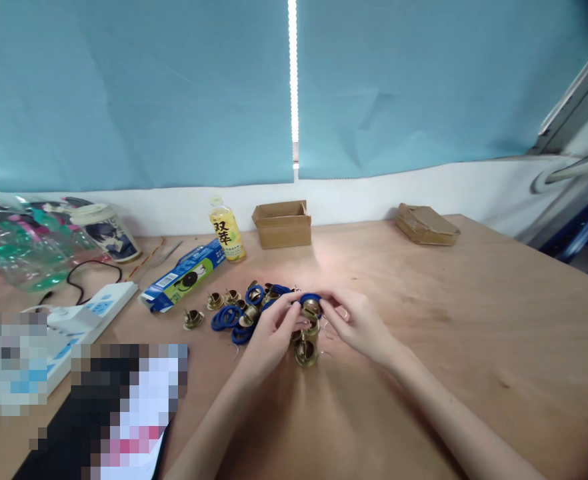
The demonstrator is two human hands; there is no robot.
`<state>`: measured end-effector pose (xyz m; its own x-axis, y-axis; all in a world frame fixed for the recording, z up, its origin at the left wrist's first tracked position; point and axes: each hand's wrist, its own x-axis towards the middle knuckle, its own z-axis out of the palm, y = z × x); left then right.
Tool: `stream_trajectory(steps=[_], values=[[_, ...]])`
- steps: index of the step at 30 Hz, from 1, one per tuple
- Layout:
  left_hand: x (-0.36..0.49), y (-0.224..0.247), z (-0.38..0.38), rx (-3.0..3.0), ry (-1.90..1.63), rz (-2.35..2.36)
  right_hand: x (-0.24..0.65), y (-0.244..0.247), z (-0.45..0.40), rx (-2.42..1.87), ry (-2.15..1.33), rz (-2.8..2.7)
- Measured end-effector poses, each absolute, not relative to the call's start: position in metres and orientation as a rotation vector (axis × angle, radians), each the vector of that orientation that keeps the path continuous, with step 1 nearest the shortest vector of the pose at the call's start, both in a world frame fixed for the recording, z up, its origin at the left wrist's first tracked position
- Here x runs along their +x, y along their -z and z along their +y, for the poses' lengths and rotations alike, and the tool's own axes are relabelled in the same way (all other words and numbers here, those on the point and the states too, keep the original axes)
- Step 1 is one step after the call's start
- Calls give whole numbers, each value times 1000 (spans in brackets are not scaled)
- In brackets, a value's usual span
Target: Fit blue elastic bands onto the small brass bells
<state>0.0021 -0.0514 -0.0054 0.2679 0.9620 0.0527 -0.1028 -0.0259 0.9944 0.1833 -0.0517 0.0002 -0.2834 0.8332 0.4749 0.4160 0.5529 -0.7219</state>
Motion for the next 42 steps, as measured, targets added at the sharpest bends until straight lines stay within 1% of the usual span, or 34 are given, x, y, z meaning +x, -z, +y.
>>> stream_trajectory(steps=[2,4,7,10,13,15,18,21,30,35,37,38,42], values=[[3,5,-51,1210,-1070,926,183,5,-51,-984,-467,-1942],[3,4,-51,1167,-1063,932,180,9,-52,-957,-418,-1968],[3,3,-51,1169,-1076,940,172,9,-57,-896,-416,-1964],[2,4,-50,1209,-1123,934,168,3,-59,-893,-492,-1904],[1,8,-50,1308,-1244,980,177,2,-52,-1086,-566,-1752],[1,9,-51,1432,-1344,1059,191,7,-42,-1272,-546,-1714],[2,9,-53,1592,-1412,1135,213,22,-28,-1507,-452,-1882],[2,8,-56,1702,-1417,1167,223,34,-21,-1562,-468,-2040],[4,10,-59,1811,-1415,1207,210,40,-22,-1554,-500,-2052],[5,10,-59,1777,-1448,1193,204,36,-20,-1454,-475,-1900],[4,10,-58,1814,-1426,1201,199,27,-24,-1380,-582,-1792],[4,11,-58,1840,-1413,1206,196,22,-27,-1319,-714,-1750],[4,15,-57,1901,-1396,1200,185,6,-45,-914,-1619,-1555]])
